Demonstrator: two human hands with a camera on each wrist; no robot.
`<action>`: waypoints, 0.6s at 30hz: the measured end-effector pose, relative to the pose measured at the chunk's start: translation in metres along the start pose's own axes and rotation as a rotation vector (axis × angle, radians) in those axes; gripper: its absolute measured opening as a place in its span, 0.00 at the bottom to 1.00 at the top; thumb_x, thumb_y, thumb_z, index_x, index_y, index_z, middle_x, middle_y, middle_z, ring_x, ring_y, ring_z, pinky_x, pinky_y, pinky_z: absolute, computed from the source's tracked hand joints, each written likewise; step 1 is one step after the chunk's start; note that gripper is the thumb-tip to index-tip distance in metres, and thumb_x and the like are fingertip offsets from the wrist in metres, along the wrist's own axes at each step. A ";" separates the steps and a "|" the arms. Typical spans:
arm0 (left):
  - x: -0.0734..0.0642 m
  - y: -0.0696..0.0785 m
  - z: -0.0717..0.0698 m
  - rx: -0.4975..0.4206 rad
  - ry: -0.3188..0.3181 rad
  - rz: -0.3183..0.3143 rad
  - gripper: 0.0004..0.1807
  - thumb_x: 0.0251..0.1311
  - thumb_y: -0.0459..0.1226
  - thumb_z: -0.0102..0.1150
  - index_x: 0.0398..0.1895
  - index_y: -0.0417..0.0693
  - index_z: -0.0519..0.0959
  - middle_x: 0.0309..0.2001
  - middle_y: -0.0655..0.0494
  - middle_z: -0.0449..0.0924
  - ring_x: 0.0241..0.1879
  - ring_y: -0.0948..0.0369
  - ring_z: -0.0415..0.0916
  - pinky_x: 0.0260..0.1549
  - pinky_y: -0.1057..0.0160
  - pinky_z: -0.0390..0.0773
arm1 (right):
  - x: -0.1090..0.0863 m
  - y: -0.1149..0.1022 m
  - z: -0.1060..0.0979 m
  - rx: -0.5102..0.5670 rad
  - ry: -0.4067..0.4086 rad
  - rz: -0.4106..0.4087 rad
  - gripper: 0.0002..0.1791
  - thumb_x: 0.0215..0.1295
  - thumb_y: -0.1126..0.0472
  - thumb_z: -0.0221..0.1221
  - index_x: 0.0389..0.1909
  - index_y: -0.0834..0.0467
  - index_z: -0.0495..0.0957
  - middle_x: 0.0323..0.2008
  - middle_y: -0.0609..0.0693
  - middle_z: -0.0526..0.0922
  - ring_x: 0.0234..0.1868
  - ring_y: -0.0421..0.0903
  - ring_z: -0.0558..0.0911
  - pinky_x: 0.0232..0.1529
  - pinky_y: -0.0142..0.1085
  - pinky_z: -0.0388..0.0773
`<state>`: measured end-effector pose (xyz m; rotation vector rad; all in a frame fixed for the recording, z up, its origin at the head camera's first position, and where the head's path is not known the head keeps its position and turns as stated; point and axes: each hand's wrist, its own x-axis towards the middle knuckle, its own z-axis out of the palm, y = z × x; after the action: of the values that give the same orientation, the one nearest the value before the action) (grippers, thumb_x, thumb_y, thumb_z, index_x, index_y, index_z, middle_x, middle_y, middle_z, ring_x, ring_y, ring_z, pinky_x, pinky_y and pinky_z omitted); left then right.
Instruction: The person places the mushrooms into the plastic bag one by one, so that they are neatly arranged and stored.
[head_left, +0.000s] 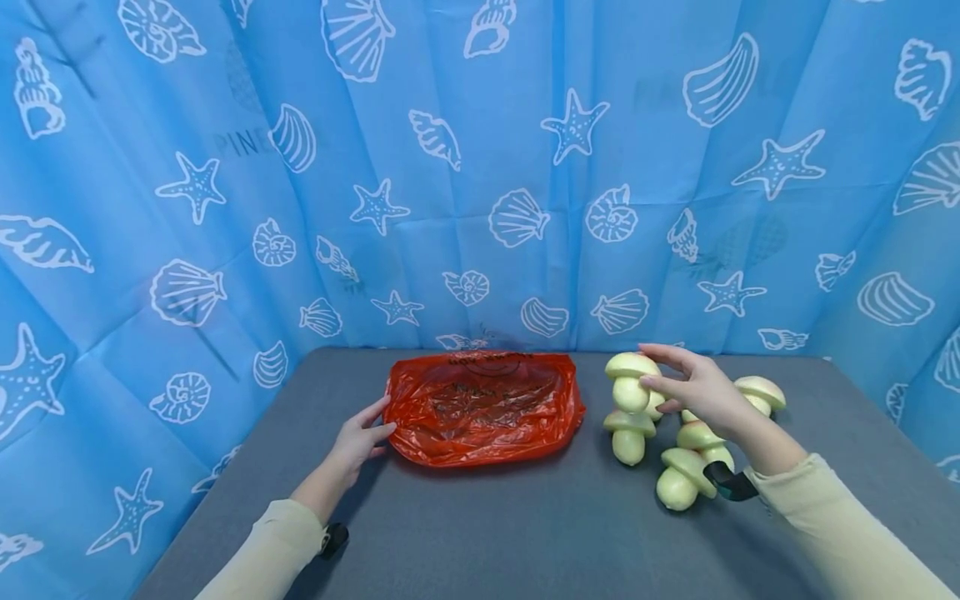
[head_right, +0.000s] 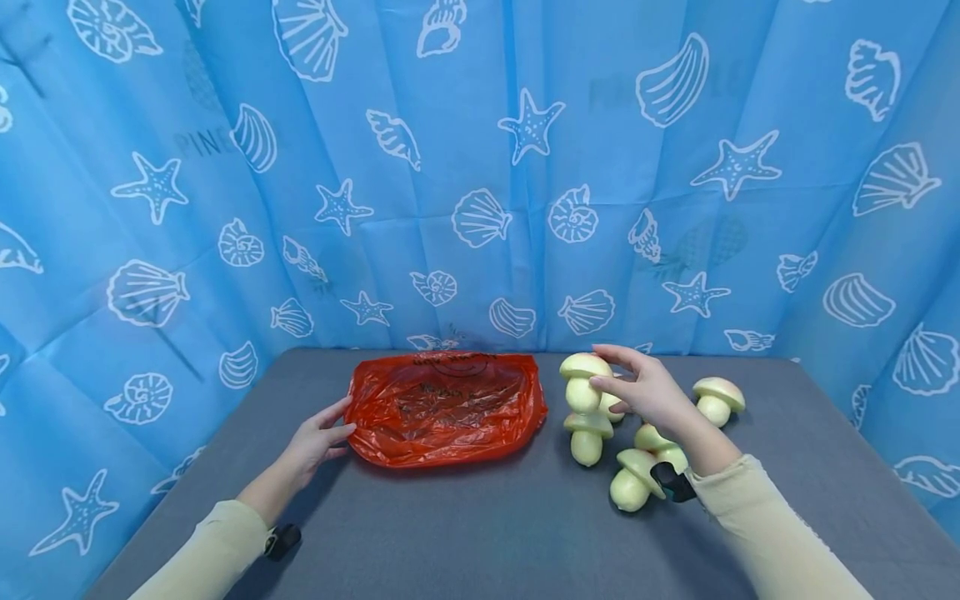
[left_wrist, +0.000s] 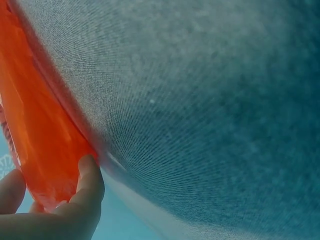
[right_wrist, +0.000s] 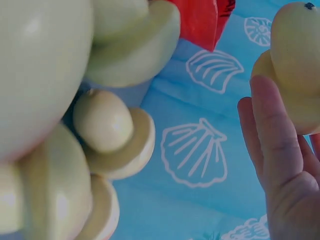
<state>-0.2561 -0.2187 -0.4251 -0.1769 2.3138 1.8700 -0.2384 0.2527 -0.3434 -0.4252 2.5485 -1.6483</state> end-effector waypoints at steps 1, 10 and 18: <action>0.000 0.000 0.000 0.000 -0.001 0.001 0.30 0.72 0.33 0.48 0.75 0.48 0.57 0.75 0.39 0.46 0.68 0.41 0.56 0.59 0.41 0.67 | 0.001 -0.001 0.001 0.001 0.001 0.000 0.36 0.72 0.58 0.55 0.73 0.67 0.53 0.71 0.69 0.54 0.66 0.68 0.62 0.42 0.44 0.82; 0.001 -0.002 0.001 -0.009 0.002 -0.002 0.30 0.71 0.33 0.49 0.75 0.49 0.58 0.75 0.40 0.47 0.68 0.42 0.57 0.58 0.42 0.68 | 0.014 -0.009 0.017 0.026 -0.011 0.007 0.35 0.70 0.58 0.57 0.72 0.67 0.56 0.66 0.68 0.63 0.62 0.65 0.70 0.46 0.37 0.79; 0.003 -0.001 0.003 -0.007 0.007 -0.008 0.30 0.71 0.34 0.49 0.75 0.50 0.58 0.75 0.40 0.48 0.68 0.42 0.57 0.59 0.42 0.67 | 0.024 -0.013 0.028 0.048 0.001 0.015 0.34 0.70 0.59 0.57 0.71 0.67 0.57 0.65 0.68 0.64 0.57 0.56 0.75 0.41 0.37 0.79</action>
<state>-0.2585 -0.2164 -0.4272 -0.1938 2.3084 1.8772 -0.2533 0.2164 -0.3410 -0.4011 2.5003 -1.7016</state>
